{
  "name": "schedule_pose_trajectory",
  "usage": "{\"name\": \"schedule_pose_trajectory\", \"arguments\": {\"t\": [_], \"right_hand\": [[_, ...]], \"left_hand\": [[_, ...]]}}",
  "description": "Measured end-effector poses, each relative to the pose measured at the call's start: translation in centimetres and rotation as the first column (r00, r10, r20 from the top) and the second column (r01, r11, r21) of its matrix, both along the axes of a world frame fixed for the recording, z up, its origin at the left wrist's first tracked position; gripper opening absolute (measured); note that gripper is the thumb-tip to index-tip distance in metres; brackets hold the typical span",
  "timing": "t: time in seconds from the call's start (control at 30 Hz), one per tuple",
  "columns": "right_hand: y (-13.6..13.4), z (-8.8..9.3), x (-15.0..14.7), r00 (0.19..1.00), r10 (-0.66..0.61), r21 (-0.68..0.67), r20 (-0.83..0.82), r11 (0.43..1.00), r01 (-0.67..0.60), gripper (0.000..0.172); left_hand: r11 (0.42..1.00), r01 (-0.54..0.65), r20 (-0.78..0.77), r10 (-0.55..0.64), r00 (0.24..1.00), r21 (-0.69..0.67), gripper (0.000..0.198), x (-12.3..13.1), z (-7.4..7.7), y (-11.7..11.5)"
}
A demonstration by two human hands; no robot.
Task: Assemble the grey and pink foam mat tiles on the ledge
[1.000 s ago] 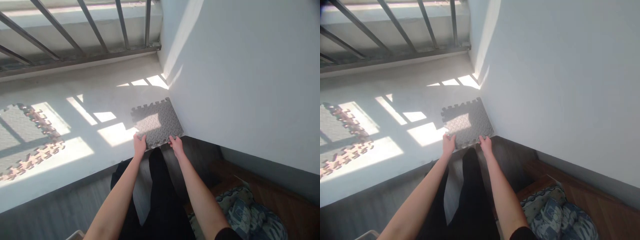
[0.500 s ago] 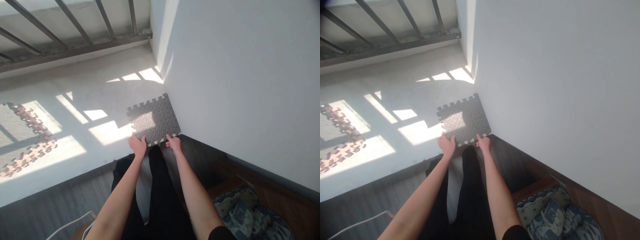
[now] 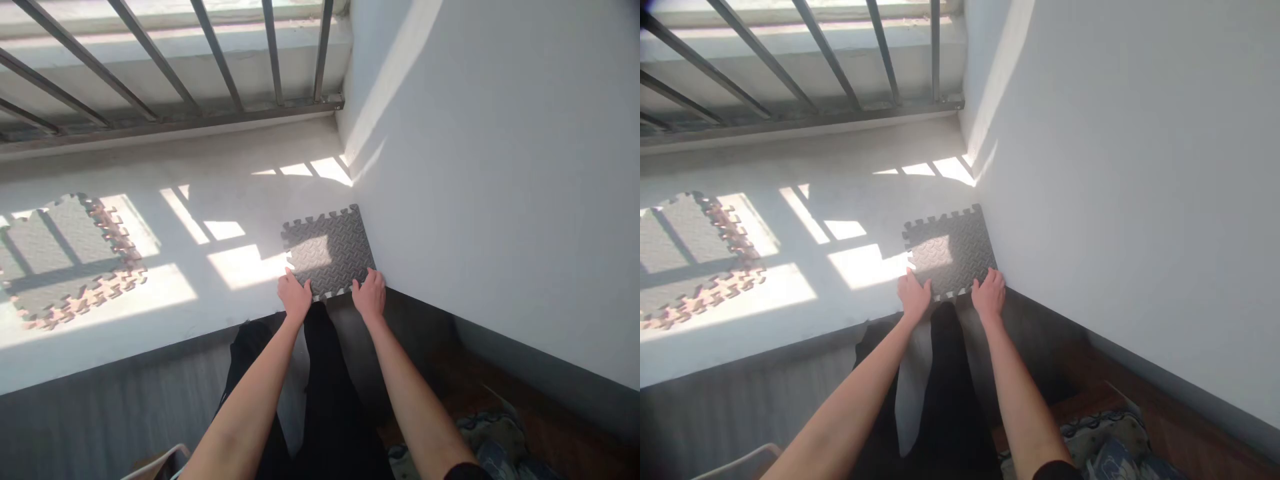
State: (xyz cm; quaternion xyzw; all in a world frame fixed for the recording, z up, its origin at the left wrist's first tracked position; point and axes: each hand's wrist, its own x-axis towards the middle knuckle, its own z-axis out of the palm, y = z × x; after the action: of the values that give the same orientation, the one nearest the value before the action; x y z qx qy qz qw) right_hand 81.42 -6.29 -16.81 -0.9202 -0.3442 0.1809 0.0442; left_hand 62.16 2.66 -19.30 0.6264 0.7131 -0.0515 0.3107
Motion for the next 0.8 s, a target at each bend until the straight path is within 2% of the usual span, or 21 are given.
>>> {"name": "schedule_pose_trajectory", "arguments": {"t": [0.07, 0.17, 0.23, 0.3, 0.37, 0.47, 0.6, 0.7, 0.8], "right_hand": [[0.3, -0.4, -0.2, 0.999, 0.015, -0.019, 0.035, 1.000, -0.015, 0.060], [0.5, -1.0, 0.0, 0.999, -0.030, -0.031, 0.042, 0.999, 0.031, 0.064], [0.5, -1.4, 0.7, 0.998, -0.044, -0.035, 0.050, 0.998, 0.045, 0.067], [0.7, -1.9, 1.5, 0.998, -0.026, -0.065, 0.049, 0.997, 0.029, 0.070], [1.3, -2.3, 1.9, 0.999, -0.014, -0.100, 0.049, 0.995, 0.019, 0.074], [2.5, -2.0, 0.5, 0.999, 0.025, -0.100, 0.045, 0.995, -0.021, 0.080], [4.8, -1.8, -5.1, 0.959, 0.283, -0.066, -0.021, 0.957, -0.284, 0.083], [6.5, -2.8, -9.4, 0.896, 0.440, -0.116, -0.058, 0.888, -0.444, 0.084], [7.8, -4.0, -11.4, 0.877, 0.477, -0.223, -0.061, 0.850, -0.478, 0.088]], "left_hand": [[1.000, -0.009, 0.026, 0.010, 1.000, -0.010, 0.077, 0.0, 0.3, -0.3], [0.999, -0.021, 0.088, 0.025, 0.996, -0.038, 0.076, -0.2, 0.9, -0.7], [0.998, -0.035, 0.158, 0.041, 0.987, -0.043, 0.075, -0.9, 1.1, 0.0], [0.993, -0.115, 0.210, 0.111, 0.971, 0.008, 0.070, -2.8, 0.9, 2.1], [0.967, -0.238, 0.218, 0.213, 0.952, 0.092, 0.065, -6.3, 0.8, 5.4], [0.903, -0.376, 0.189, 0.340, 0.921, 0.208, 0.060, -14.6, 1.3, 11.5], [0.783, -0.523, 0.071, 0.533, 0.843, 0.337, 0.054, -29.3, 2.6, 19.2], [0.693, -0.610, 0.027, 0.652, 0.758, 0.384, 0.058, -40.7, 3.4, 23.4], [0.635, -0.663, -0.010, 0.725, 0.688, 0.396, 0.067, -50.5, 3.7, 26.1]]}}
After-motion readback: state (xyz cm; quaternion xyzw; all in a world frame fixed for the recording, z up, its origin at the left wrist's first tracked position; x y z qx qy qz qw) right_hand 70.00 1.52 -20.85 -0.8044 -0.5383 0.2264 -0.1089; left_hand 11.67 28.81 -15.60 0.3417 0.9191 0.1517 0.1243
